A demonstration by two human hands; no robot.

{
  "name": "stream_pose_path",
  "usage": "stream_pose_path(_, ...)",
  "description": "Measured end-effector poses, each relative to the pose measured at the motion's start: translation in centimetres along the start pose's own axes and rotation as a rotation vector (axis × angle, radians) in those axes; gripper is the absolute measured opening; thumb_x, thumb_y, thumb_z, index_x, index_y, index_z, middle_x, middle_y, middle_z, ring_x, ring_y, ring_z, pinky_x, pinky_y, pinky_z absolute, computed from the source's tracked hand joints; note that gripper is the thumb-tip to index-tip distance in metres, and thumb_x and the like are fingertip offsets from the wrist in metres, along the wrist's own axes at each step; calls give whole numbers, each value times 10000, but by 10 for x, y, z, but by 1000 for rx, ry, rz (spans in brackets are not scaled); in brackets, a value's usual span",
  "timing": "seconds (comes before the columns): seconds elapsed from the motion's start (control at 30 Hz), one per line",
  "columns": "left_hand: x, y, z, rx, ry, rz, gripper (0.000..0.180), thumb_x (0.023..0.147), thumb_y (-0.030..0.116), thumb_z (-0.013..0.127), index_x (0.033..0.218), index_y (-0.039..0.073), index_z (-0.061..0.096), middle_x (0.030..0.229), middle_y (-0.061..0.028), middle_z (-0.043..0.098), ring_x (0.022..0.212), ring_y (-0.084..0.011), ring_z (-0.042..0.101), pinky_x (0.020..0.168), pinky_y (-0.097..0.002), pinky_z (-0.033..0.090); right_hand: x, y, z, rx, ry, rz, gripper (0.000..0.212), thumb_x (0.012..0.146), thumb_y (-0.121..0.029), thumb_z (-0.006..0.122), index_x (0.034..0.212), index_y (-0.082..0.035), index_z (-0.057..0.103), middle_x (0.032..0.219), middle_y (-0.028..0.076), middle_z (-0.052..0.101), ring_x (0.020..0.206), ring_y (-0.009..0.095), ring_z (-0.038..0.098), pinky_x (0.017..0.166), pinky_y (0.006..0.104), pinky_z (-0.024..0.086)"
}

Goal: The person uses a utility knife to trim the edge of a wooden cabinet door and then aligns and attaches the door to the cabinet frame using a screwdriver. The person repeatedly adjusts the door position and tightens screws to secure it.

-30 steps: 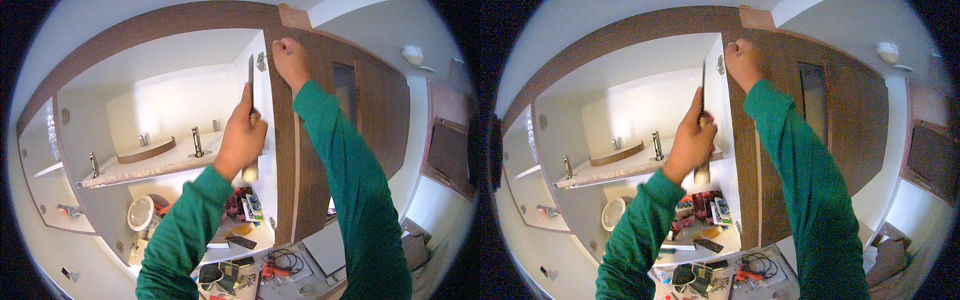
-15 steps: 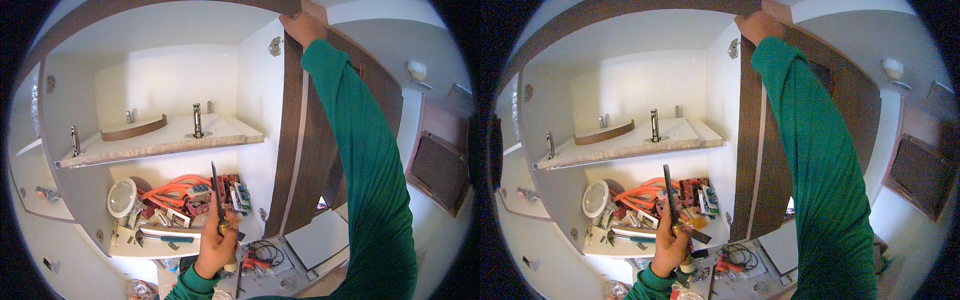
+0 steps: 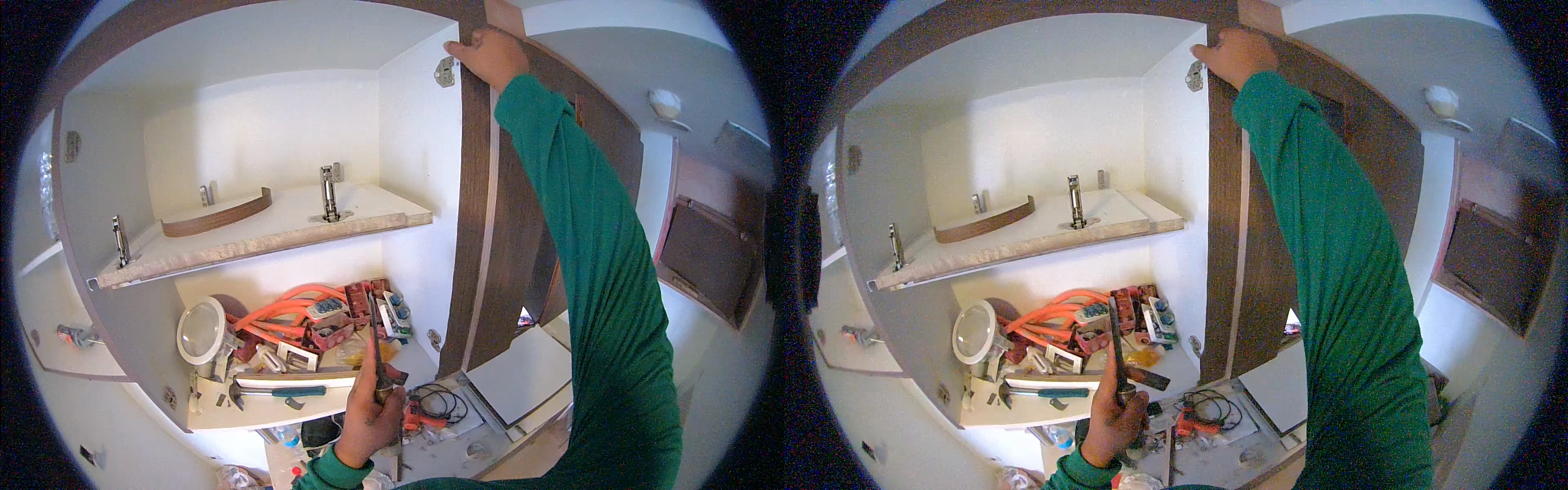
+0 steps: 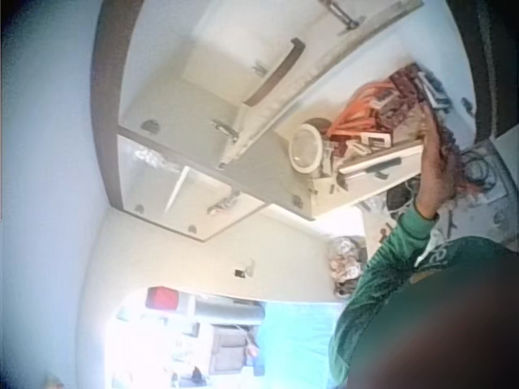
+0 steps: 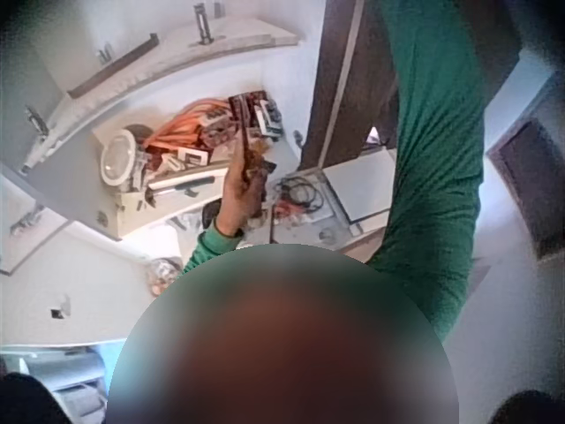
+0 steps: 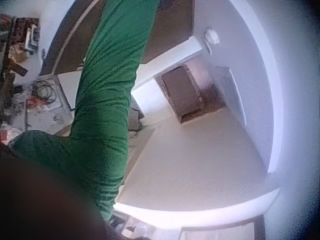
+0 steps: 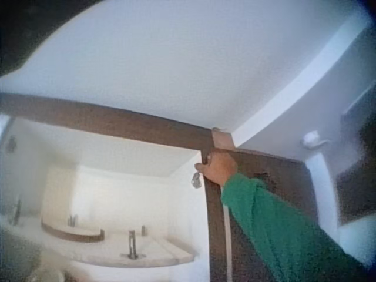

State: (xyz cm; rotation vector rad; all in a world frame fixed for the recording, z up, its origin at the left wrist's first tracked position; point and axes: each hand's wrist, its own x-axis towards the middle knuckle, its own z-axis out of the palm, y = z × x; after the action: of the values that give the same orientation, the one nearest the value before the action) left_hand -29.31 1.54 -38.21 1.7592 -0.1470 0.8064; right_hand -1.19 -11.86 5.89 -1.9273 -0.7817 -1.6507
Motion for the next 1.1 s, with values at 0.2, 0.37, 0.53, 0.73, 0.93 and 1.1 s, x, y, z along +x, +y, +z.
stream_pose_path(0.2,-6,7,-17,71,39,-27,863,865,-51,622,1602,15,179,1032,-109,583,849,-168,575,723,-276,500,-36,5,2,258,237,-38,486,861,-529,704,891,-44,683,886,203,695,844,387,673,742,484,529)
stream_pose_path(0.37,38,38,-34,347,42,297,769,926,49,610,1576,-39,208,1079,-155,594,947,-278,582,881,-375,484,-99,-21,0,493,255,-37,321,962,-351,642,968,-31,658,873,195,664,819,358,651,720,452,511)
stream_pose_path(0.53,137,104,-19,484,2,539,785,918,-1,567,1609,74,202,918,-85,534,757,-174,520,697,-310,467,-126,-26,3,823,104,12,247,1019,-228,513,950,-26,639,810,65,615,765,162,578,714,332,473)
stream_pose_path(0.73,261,179,7,519,-26,508,792,863,31,537,1597,93,245,802,-145,601,604,-213,616,603,-345,539,-100,-27,6,1166,55,123,478,982,-451,574,834,-8,675,825,117,693,784,260,635,758,407,517)
stream_pose_path(0.93,316,203,23,561,2,441,789,821,88,529,1578,135,311,736,-168,656,541,-252,668,526,-392,576,-62,-32,22,465,347,-54,476,920,-449,607,671,-47,661,868,192,698,884,453,593,905,572,450)
stream_pose_path(1.1,323,212,45,606,34,405,699,876,117,532,1553,156,363,768,-176,680,538,-245,680,475,-383,577,-49,-26,47,493,534,-58,376,889,-359,619,682,-46,647,823,179,682,866,447,591,891,601,430)
